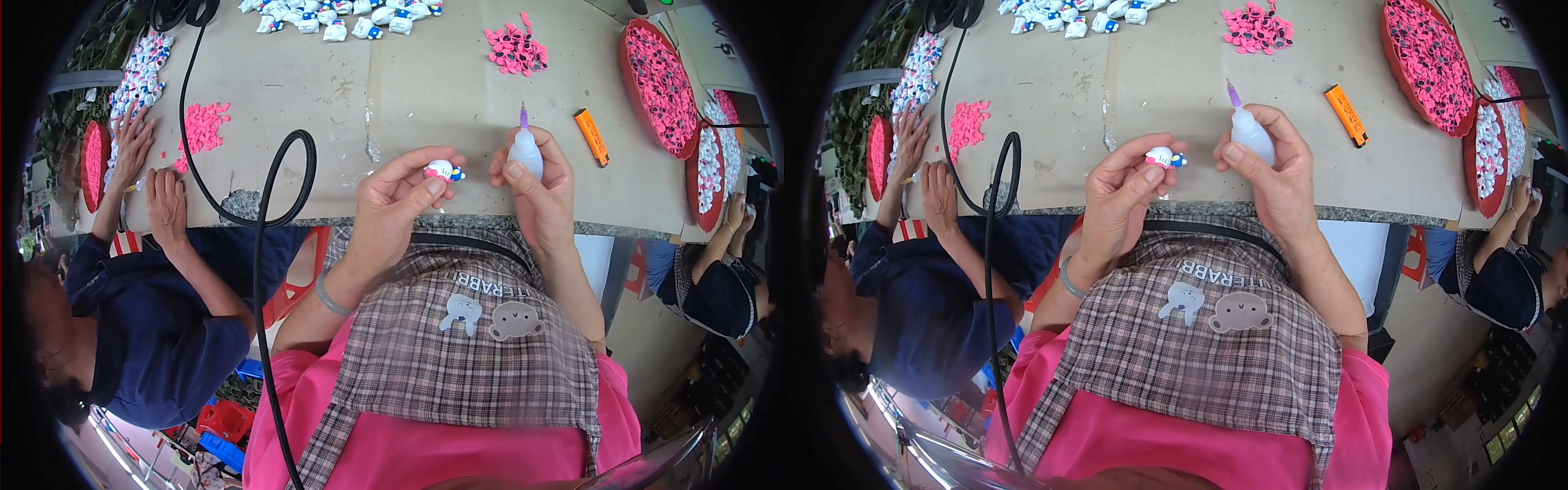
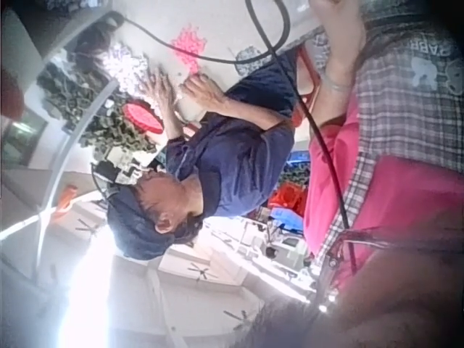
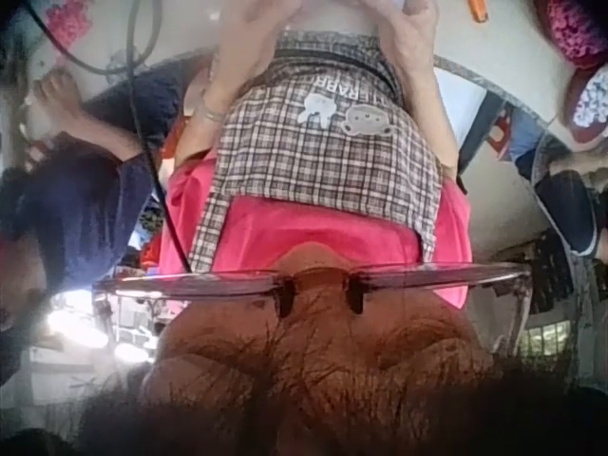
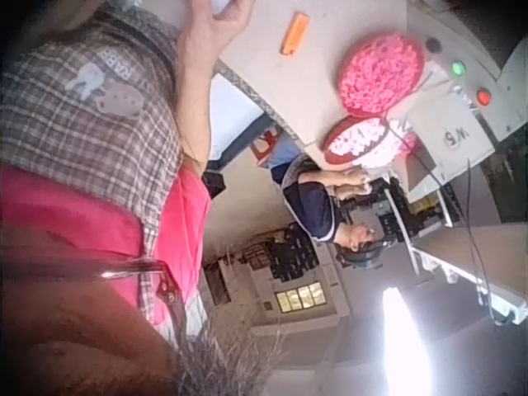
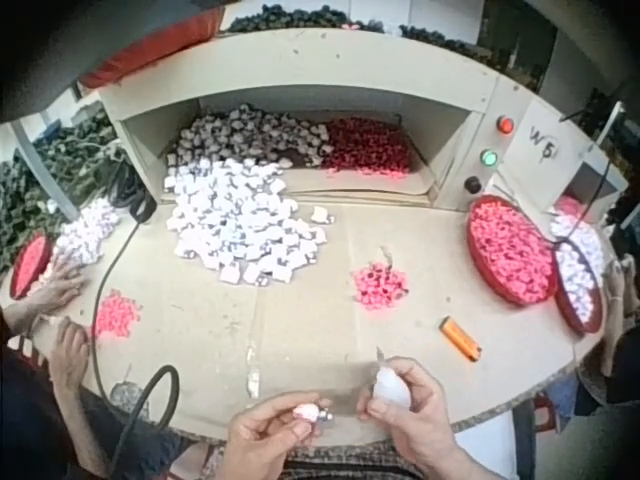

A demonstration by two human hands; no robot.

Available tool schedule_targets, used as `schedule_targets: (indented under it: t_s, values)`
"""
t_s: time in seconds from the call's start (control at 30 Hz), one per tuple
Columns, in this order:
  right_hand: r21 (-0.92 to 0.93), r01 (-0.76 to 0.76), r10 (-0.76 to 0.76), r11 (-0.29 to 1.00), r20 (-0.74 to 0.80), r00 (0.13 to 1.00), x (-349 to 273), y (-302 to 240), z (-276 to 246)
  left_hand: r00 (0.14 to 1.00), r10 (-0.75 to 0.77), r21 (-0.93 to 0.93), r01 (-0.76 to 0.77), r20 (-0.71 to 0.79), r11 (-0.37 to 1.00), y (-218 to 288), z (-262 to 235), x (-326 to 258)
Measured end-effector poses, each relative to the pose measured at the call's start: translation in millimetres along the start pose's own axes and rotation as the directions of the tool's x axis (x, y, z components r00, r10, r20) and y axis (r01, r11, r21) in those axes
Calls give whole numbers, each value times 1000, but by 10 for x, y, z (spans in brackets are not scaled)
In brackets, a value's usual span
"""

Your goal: The person attaches small plastic parts and bow parts to cat figurines by applying glue from a glue bottle and pressing the parts onto the figurines by hand.

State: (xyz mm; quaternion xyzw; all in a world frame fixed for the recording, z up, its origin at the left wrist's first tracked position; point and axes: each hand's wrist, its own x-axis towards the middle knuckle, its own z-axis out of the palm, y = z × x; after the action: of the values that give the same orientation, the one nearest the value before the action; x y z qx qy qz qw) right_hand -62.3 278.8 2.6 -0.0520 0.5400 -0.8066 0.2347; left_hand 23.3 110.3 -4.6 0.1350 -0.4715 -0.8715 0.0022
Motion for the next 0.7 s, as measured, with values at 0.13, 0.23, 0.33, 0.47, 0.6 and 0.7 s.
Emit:
schedule_targets:
  t_s: [0.13,0.23,0.33,0.47,0.6,0.7]
  values:
    - [64,1,-4,998,34,999,1,83,-4,999,26,6,-26,22,1000,-41,-23,-19]
    - [-16,0,0,1000,17,1000,-19,97,9,998,53,44,-54,30,998,-42,-18,-18]
    - [-42,25,-23,999,36,999,-26,144,-30,997,66,61,-68,31,996,-42,-14,-16]
    - [-32,22,-21,999,23,999,-24,151,-20,996,76,59,-78,39,995,-46,-22,-16]
    - [-26,18,-17,1000,14,1000,-26,150,-20,999,43,109,-45,22,993,-21,-18,-19]
    - [-58,22,-23,998,-13,1000,-31,157,-23,1000,27,136,-28,12,990,1,-6,-20]
